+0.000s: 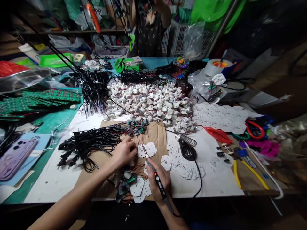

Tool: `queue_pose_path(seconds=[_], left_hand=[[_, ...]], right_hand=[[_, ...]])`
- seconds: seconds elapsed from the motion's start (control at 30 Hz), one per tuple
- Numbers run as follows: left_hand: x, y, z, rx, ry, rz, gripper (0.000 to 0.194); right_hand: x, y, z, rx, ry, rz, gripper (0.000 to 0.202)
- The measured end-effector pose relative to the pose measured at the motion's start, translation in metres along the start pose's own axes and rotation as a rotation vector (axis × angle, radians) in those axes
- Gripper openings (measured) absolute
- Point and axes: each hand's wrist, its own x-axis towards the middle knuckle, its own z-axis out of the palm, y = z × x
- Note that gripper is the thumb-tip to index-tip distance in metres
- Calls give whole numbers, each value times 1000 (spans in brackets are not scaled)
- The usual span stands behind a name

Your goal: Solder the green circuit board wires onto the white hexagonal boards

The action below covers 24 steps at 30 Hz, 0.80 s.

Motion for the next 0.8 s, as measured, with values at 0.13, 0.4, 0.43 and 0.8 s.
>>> queue_pose_path(seconds=[0.13, 0.4, 0.43, 0.8], left_hand=[[4, -14, -22, -14, 94, 63, 24], [68, -126, -101, -54, 486, -317, 27], [77, -134, -103, -126, 461, -292, 29], [64, -108, -122, -1078, 708, -64, 34]], right_hand=[[-1, 2, -1, 31, 28, -30, 26], [0, 0, -3, 19, 6, 12, 26], [-1, 1, -2, 20, 7, 10, 26], [-4, 1, -2, 8, 29, 60, 28]])
